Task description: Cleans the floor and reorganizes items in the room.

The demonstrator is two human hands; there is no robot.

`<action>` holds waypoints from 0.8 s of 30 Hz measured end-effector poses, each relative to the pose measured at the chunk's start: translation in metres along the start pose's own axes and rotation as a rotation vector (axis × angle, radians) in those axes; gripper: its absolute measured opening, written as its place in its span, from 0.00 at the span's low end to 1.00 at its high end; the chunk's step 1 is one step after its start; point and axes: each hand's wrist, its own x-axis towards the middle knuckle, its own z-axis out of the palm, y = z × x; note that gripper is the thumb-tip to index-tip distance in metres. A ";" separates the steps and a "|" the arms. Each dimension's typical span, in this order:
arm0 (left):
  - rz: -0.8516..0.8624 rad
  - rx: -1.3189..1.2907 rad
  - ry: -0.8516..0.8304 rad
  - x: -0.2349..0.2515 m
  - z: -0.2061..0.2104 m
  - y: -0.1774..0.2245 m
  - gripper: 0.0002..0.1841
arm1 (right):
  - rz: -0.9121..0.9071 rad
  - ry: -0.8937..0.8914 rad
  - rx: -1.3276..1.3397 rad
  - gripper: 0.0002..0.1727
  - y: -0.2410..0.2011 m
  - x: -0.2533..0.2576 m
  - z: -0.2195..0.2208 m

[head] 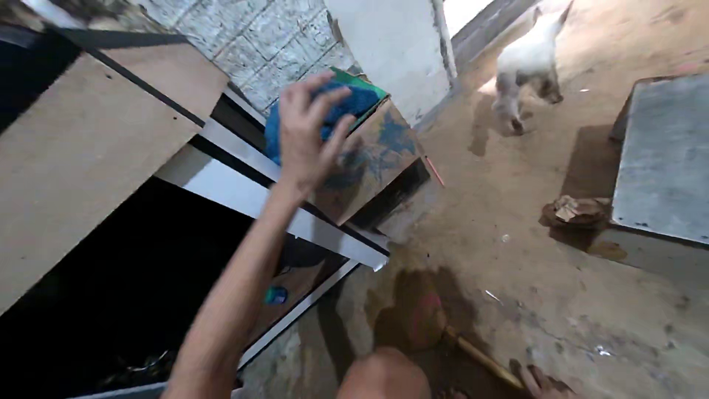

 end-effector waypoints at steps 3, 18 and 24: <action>-0.271 0.086 -0.245 0.025 0.002 -0.049 0.46 | -0.035 0.115 0.034 0.28 0.050 0.020 0.007; -0.238 0.131 -0.464 -0.005 0.074 -0.059 0.57 | -0.304 0.538 0.597 0.44 0.081 -0.033 -0.121; -0.162 0.114 -0.492 -0.011 0.072 -0.072 0.58 | -0.277 0.489 0.878 0.37 0.098 0.016 -0.060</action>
